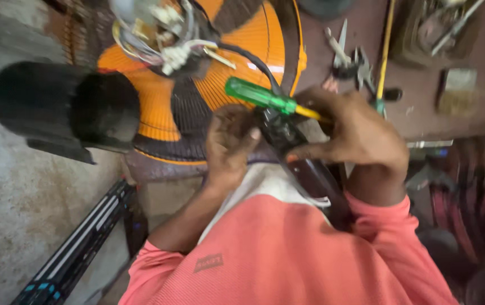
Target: The person disassembles a standing electric fan, removing the rear motor housing and using a screwdriver to detach internal components. They then work on the fan's neck joint, using a screwdriver to loosen and adjust the mounting hardware.
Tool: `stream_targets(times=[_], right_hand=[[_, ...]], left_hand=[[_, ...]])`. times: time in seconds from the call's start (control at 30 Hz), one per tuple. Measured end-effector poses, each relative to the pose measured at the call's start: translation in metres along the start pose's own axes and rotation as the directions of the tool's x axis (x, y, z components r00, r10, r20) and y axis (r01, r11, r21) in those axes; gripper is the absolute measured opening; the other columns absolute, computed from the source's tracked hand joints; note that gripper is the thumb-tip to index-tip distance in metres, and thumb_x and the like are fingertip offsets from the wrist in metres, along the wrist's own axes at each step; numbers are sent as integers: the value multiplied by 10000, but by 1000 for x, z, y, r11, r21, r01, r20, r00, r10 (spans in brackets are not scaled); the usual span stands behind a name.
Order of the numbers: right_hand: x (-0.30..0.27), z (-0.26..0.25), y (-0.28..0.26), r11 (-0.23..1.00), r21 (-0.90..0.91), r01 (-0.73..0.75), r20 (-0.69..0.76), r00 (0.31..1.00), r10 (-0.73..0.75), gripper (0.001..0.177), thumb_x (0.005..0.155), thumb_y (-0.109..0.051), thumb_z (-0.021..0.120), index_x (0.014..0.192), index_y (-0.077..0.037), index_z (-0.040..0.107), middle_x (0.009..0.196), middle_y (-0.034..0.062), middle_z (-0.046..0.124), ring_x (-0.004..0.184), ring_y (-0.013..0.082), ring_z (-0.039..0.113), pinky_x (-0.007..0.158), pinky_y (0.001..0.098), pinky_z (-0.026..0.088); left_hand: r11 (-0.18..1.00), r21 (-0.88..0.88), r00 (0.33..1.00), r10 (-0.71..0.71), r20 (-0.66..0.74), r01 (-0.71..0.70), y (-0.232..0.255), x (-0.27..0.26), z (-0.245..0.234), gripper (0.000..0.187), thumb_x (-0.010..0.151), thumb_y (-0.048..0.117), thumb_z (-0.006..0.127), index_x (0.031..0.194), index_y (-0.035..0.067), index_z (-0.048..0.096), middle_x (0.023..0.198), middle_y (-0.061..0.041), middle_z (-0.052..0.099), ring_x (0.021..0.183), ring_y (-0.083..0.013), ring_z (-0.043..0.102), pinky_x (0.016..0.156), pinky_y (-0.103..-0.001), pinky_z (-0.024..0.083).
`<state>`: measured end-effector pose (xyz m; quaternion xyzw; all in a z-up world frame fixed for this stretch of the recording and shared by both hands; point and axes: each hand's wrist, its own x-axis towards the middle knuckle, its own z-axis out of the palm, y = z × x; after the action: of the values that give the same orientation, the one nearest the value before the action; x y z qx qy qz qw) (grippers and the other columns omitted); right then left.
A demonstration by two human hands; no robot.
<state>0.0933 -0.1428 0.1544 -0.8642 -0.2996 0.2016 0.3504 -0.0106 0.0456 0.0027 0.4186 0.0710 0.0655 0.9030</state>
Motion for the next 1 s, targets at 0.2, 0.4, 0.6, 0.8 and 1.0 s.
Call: stream_targets(times=[0.2, 0.4, 0.6, 0.8, 1.0], right_hand=[[-3, 0, -2, 995, 67, -77, -24, 997, 78, 761, 589, -298, 957, 1216, 1, 648, 1032, 158, 754, 966, 248, 770, 831, 351, 596], [0, 3, 0, 999, 15, -49, -23, 999, 50, 742, 581, -262, 967, 1201, 5, 657, 1050, 170, 755, 985, 269, 754, 861, 369, 573], [-4, 4, -2, 999, 10, -39, -39, 998, 39, 718, 589, -248, 962, 1187, 6, 657, 1061, 171, 759, 1003, 276, 749, 875, 363, 563], [-4, 5, -5, 998, 16, -63, -25, 998, 64, 704, 586, -241, 957, 1181, -3, 666, 1047, 161, 767, 981, 267, 757, 880, 357, 559], [-6, 7, -8, 995, 30, -90, -16, 996, 91, 712, 570, -243, 964, 1171, -2, 667, 1027, 159, 773, 958, 258, 757, 871, 361, 561]], left_hand=[[999, 1, 998, -55, 29, 55, -3, 10, 5, 380, 938, -73, 685, 1266, 20, 517, 1232, -85, 604, 1197, -168, 587, 1055, -306, 474], [995, 16, 994, -103, 46, 103, -2, 4, 2, 313, 951, -54, 673, 1227, 8, 541, 1203, -63, 607, 1166, -145, 592, 981, -270, 477], [998, 61, 999, 33, -13, -32, -7, 2, -1, 298, 916, -59, 748, 1141, 10, 566, 1189, -84, 637, 1169, -182, 629, 1025, -287, 506], [993, 18, 993, -114, 36, 113, -5, 3, -1, 288, 934, 10, 716, 1190, 30, 586, 1170, -69, 627, 1095, -131, 620, 944, -252, 501], [967, 237, 991, -115, 63, 97, -15, -2, -16, 203, 1001, 5, 721, 1177, 10, 620, 1099, -110, 670, 1011, -145, 628, 871, -255, 510]])
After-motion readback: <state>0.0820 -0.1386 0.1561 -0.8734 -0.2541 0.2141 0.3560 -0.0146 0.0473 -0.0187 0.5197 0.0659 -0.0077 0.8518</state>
